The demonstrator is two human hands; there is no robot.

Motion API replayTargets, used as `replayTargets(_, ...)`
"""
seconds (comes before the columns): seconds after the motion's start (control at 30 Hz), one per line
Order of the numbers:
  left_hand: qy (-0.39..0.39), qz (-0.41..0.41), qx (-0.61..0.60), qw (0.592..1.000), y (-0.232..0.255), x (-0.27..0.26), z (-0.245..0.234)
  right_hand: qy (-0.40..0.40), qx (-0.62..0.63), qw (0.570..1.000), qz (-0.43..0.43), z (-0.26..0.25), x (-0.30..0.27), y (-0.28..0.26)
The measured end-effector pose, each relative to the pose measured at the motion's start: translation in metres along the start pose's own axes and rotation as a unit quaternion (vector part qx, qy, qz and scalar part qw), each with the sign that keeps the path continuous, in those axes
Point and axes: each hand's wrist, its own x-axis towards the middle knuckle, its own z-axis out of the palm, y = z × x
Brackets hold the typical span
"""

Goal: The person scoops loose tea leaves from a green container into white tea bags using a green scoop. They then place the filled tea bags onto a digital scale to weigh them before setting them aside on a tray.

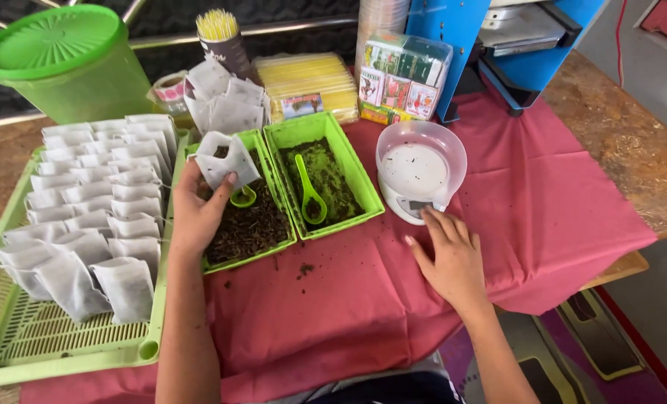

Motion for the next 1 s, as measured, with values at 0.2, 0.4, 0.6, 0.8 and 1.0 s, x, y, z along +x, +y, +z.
replayTargets(0.2, -0.002, 0.016, 0.045, 0.999, -0.012, 0.001, -0.008, 0.007, 0.006, 0.999, 0.04, 0.012, -0.004, 0.01)
replayTargets(0.4, 0.003, 0.17, 0.4, 0.9, 0.011, -0.002, -0.021, 0.008, 0.008, 0.999, 0.037, 0.011, -0.003, 0.009)
replayTargets(0.6, 0.006, 0.153, 0.401, 0.903, -0.003, -0.001, -0.023, 0.005, -0.003, 0.999, 0.041, 0.016, -0.005, 0.012)
replayTargets(0.8, 0.019, 0.17, 0.449, 0.877, -0.004, -0.002, -0.023, -0.002, -0.003, 0.999, 0.047, 0.014, -0.005, 0.01)
replayTargets(1.0, 0.023, 0.165, 0.434, 0.885, -0.006, -0.002, -0.022, -0.003, 0.0, 0.999, 0.044, 0.014, -0.005, 0.011)
